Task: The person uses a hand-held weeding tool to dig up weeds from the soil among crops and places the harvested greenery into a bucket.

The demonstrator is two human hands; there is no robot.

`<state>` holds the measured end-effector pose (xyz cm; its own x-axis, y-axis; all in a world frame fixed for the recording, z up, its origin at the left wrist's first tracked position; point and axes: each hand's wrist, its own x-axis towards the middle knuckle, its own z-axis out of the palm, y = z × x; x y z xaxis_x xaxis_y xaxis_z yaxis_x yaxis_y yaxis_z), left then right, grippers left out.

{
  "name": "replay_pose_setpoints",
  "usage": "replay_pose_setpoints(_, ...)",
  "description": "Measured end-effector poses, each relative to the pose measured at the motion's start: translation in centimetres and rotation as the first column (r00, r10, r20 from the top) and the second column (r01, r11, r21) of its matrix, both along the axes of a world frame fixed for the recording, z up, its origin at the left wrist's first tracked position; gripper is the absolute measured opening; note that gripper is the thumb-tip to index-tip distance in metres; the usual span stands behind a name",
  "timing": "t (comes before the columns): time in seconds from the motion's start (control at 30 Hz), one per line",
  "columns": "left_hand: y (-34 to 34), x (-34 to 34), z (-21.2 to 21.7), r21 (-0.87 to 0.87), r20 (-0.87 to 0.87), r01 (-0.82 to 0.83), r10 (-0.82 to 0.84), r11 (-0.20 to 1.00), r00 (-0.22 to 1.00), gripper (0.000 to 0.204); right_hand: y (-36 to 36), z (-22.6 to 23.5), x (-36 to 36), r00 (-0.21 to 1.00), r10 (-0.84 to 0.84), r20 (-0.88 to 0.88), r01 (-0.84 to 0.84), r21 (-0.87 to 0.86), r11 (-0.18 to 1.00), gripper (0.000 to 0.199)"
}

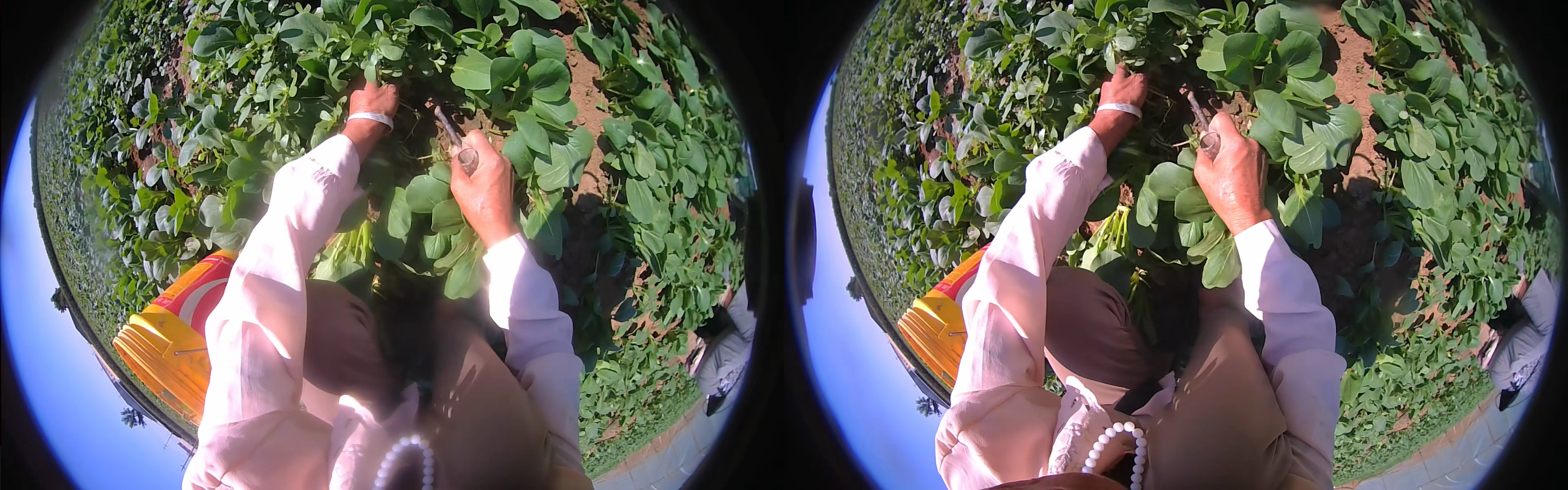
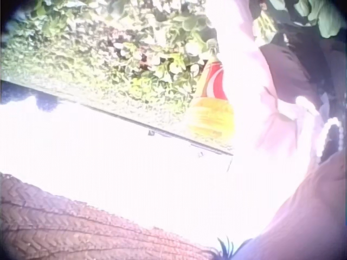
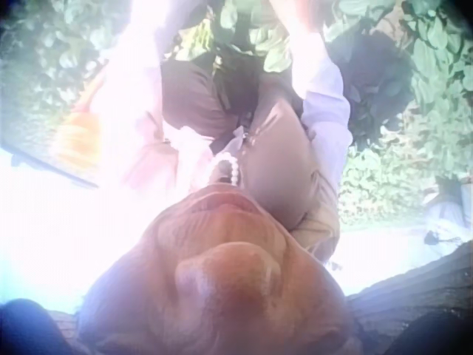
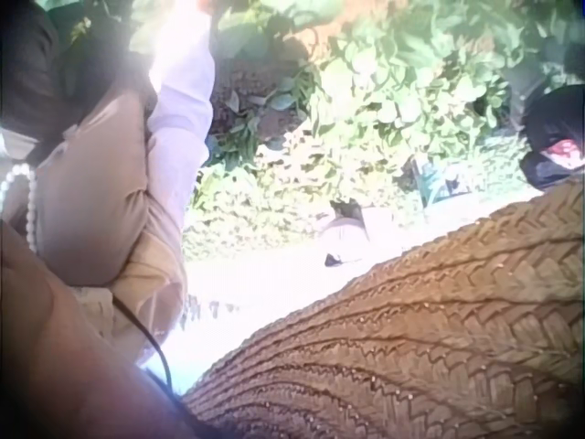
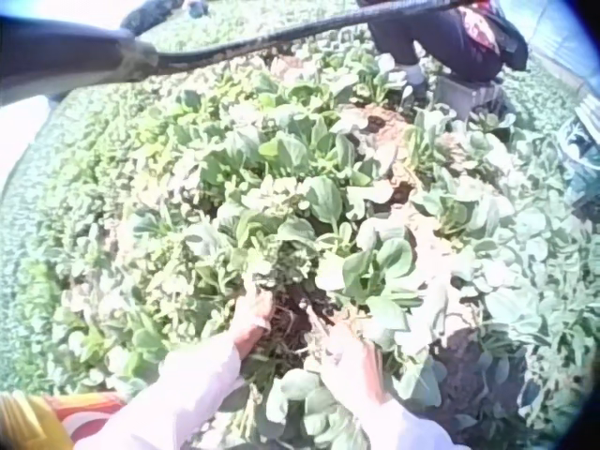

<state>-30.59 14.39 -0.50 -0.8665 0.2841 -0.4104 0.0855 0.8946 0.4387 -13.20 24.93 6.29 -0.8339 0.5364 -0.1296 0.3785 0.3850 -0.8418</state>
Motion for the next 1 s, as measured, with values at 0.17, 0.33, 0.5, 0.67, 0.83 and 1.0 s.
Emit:
replay_pose_setpoints(0.17,-1.9,-0.2,-0.9,0.397,-0.088,-0.124,0.173,0.909,0.981,0.035,0.4,2.7,2.3,0.992,0.041,0.123,-0.035,-0.049,0.998,0.012)
replay_pose_setpoints(0.33,-1.2,0.1,-0.5,0.345,-0.155,-0.020,0.078,0.939,0.985,0.027,-0.5,0.4,-0.4,0.999,0.013,0.043,-0.014,0.031,0.999,0.015)
replay_pose_setpoints(0.5,-1.8,1.4,0.7,0.583,0.079,-0.191,0.179,0.790,0.981,0.032,0.5,1.5,0.1,0.997,-0.063,0.041,0.068,-0.153,0.986,0.016)
replay_pose_setpoints(0.67,0.5,3.8,0.3,0.392,-0.395,0.531,-0.384,0.751,0.834,0.030,2.2,2.6,3.0,0.974,-0.224,-0.020,0.215,-0.211,0.954,0.018)
replay_pose_setpoints(0.83,4.5,-0.6,3.1,0.406,0.196,-0.346,0.289,0.846,0.937,0.059,5.7,-0.2,2.9,0.871,-0.491,-0.003,0.439,-0.445,0.781,0.026)
replay_pose_setpoints(1.0,1.4,-3.1,0.0,0.074,-0.065,-0.057,0.062,0.996,0.996,0.046,5.8,0.1,4.3,0.931,-0.358,-0.072,0.335,-0.219,0.916,0.024)
